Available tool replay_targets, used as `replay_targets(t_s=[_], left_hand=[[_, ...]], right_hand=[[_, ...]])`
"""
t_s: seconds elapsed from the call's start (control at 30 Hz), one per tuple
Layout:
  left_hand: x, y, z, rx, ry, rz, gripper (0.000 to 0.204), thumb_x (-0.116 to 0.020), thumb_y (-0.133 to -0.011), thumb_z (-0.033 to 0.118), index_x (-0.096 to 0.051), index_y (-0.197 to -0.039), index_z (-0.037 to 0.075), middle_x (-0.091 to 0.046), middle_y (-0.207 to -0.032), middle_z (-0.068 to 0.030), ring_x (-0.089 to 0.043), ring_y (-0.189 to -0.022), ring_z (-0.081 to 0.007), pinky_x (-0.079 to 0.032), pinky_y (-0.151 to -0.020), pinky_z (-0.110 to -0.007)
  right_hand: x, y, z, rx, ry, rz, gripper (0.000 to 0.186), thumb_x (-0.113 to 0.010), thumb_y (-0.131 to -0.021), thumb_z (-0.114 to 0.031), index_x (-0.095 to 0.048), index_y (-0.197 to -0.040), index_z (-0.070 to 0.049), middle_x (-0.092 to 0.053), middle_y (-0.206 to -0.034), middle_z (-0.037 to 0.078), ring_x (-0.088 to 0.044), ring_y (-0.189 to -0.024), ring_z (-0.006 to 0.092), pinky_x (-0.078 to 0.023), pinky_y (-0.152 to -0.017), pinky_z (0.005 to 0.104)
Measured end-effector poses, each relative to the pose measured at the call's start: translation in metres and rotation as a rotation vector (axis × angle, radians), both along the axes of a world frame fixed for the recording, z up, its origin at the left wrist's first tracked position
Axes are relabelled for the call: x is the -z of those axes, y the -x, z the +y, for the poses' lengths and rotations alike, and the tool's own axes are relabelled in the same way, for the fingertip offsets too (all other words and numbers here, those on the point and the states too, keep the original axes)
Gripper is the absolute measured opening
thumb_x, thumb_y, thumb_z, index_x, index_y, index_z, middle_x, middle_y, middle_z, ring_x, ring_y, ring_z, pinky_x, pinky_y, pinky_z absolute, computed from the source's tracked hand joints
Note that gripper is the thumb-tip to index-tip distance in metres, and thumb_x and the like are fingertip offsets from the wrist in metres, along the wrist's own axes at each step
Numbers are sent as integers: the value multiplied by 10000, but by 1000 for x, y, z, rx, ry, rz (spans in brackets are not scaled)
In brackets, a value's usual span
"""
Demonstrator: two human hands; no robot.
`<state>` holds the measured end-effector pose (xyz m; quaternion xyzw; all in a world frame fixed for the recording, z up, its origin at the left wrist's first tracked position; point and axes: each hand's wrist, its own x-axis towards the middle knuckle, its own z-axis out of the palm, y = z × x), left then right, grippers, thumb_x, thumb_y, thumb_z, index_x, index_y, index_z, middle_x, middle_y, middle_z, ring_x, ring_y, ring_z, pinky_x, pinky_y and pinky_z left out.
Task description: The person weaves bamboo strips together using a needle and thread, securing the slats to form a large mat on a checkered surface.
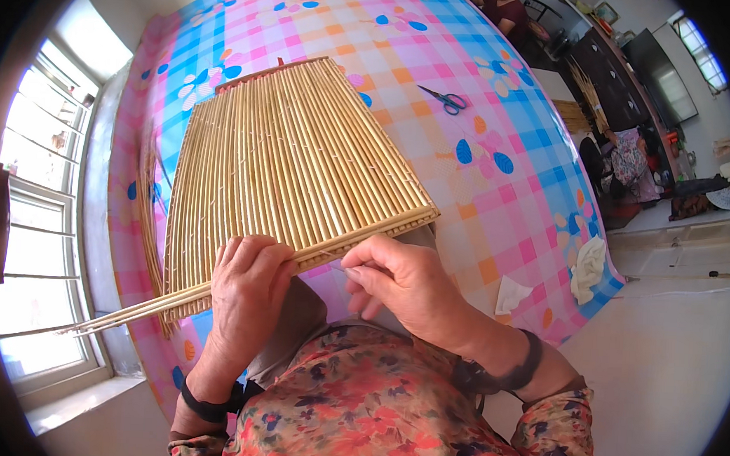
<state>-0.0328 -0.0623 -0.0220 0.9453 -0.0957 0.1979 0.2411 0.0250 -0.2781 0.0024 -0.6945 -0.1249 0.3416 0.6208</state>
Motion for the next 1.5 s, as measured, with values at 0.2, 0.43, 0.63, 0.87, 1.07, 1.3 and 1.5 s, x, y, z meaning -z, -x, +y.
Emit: replay_targets(t_s=[0.2, 0.43, 0.63, 0.87, 1.07, 1.3, 1.5], left_hand=[[8, -2, -1, -12, 33, -26, 147, -705, -784, 67, -638, -914, 59, -559, -903, -64, -551, -836, -260, -445, -757, -385], [6, -2, -1, -5, 22, -29, 144, -704, -782, 62, -641, -912, 58, -556, -893, -60, -549, -823, -257, -445, -751, -383], [6, -1, -1, -16, 19, -47, 143, -699, -781, 62, -638, -910, 67, -549, -893, -56, -543, -816, -254, -435, -737, -384], [5, -2, -2, -30, 49, -21, 128, -721, -778, 54, -652, -885, 56, -584, -879, -76, -570, -813, -281, -457, -728, -403], [10, -3, 0, -20, 11, -47, 146, -722, -776, 77, -655, -905, 65, -584, -887, -70, -569, -813, -278, -455, -725, -397], [13, -2, 1, -21, 53, -27, 185, -722, -780, 104, -670, -954, 71, -599, -894, -69, -579, -833, -279, -459, -739, -396], [9, -8, -2, -7, 274, -21, 251, -737, -792, 161, -669, -1014, 65, -643, -1008, -79, -580, -918, -286, -425, -822, -404]], right_hand=[[34, -1, 14, -5, 189, -961, 88, -634, -907, -36, -599, -985, -16, -644, -879, 122, -684, -731, 232, -532, -578, 321], [23, 0, 12, -100, 408, -1177, 113, -699, -840, -72, -627, -926, -57, -570, -822, 84, -639, -688, 259, -525, -595, 363], [21, -6, 14, -27, 311, -1098, 144, -728, -818, -69, -683, -949, -110, -568, -814, 58, -633, -744, 240, -517, -628, 361], [23, -9, 12, -10, 149, -771, 154, -682, -867, -33, -664, -1019, -46, -648, -951, 124, -663, -869, 302, -533, -733, 357], [12, -15, 3, -156, 192, -754, 133, -684, -861, -29, -652, -990, -34, -633, -935, 129, -648, -841, 314, -515, -712, 378], [-15, -49, 18, -68, 33, -1173, 154, -735, -788, -18, -664, -914, -69, -569, -798, 77, -557, -723, 261, -454, -631, 360], [-9, -53, 58, -290, -10, -965, 79, -683, -820, -93, -608, -821, -69, -582, -776, 96, -600, -751, 291, -494, -660, 388]])
